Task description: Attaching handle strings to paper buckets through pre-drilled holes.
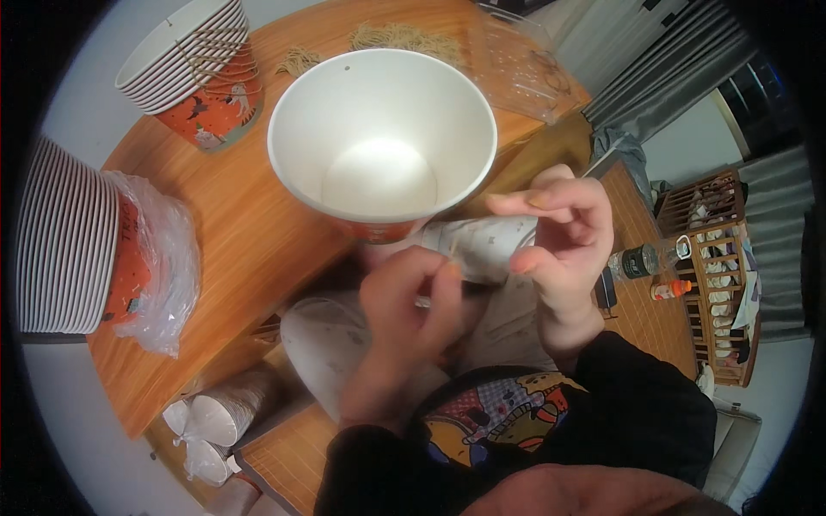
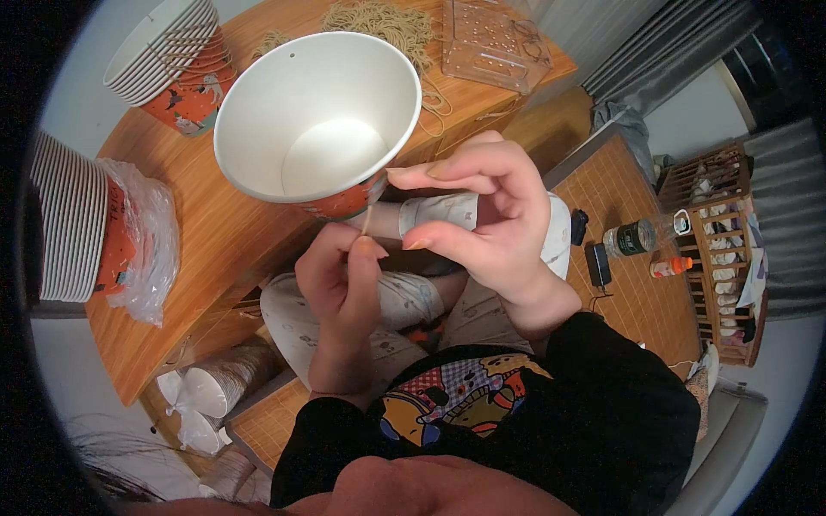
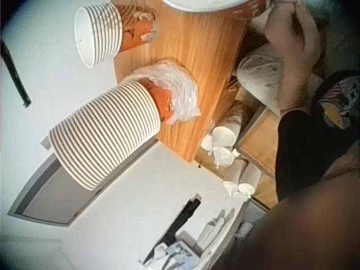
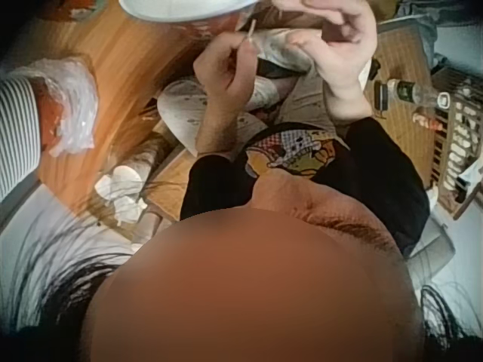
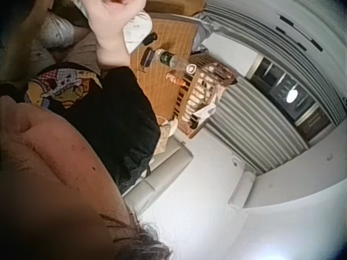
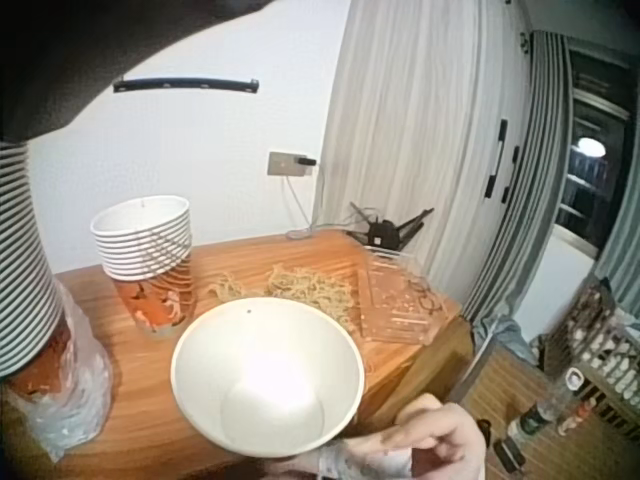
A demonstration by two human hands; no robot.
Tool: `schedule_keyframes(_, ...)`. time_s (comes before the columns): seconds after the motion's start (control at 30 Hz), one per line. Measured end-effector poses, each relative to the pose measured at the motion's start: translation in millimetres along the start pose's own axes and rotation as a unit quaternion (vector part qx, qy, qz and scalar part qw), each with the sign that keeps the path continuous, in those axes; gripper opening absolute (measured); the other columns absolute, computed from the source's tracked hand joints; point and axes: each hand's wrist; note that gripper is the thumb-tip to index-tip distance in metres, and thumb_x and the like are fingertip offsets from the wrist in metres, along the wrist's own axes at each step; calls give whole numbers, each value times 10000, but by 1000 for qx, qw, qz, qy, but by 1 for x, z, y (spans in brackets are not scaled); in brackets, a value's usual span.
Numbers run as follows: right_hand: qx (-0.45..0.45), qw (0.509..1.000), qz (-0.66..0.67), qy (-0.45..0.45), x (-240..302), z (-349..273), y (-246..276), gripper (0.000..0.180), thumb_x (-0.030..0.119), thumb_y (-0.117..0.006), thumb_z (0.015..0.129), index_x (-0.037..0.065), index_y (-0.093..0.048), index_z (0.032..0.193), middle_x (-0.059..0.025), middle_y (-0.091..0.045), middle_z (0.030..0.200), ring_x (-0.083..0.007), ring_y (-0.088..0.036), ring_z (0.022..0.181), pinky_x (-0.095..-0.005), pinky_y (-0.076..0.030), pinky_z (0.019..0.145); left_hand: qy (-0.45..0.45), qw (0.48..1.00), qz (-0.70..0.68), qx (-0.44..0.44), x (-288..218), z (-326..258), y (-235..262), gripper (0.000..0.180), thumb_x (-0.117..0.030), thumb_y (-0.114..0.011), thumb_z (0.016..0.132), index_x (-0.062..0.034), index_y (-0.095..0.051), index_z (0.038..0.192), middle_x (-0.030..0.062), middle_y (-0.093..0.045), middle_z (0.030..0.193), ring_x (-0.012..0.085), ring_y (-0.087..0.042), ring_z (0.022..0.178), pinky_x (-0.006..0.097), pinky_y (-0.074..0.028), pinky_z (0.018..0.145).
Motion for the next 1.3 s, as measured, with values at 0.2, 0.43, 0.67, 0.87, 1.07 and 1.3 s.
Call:
schedule_keyframes(0.2,-10,1000,18,-9,-5,-3,-5,384,53,-755,764,27,-492,1043,-154,-692,1043,-110,-510,866,-236,-410,814,-21,998,36,-56,11,2,-5,162,-36,-510,913,-15,-547,757,14,-542,677,54,-457,573,207,-348,524)
schedule_keyframes(0.43,1,1000,-11,3,-6,-3,-1,353,53,-739,781,24,-499,1039,-147,-694,1032,-104,-499,841,-230,-409,803,-16,991,57,-116,14,9,-4,96,-37,-646,814,-33,-581,744,58,-561,625,127,-510,513,248,-418,497)
schedule_keyframes(0.67,-11,996,-84,42,1,10,-7,302,7,-704,777,25,-529,1022,-131,-669,1108,-151,-521,868,-258,-409,818,-37,990,74,-117,22,9,-7,73,-55,-658,825,-35,-598,787,75,-598,652,144,-550,531,261,-434,511)
schedule_keyframes(0.87,134,933,-324,83,23,44,-8,374,122,-602,774,81,-547,1141,-19,-693,1013,-145,-609,871,-329,-301,840,-20,989,55,-137,19,14,-9,69,-84,-695,811,-39,-653,840,75,-628,646,140,-594,534,250,-477,529)
schedule_keyframes(1.07,167,921,-334,109,21,47,-15,488,23,-555,757,68,-456,1233,-19,-696,909,-193,-648,847,-390,-336,893,-14,986,101,-129,9,18,-9,78,-105,-717,802,-45,-669,813,71,-652,654,136,-615,531,255,-488,520)
schedule_keyframes(1.3,117,953,-255,113,12,45,-21,400,5,-549,765,21,-530,1164,-62,-694,936,-215,-648,834,-410,-392,966,-83,964,203,-149,12,14,1,148,-135,-786,722,-91,-672,805,38,-661,701,179,-614,574,281,-477,523)
Point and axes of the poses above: each hand's wrist, its own z-axis towards the middle knuckle, its own y-axis out of the back of the hand, x = y × z
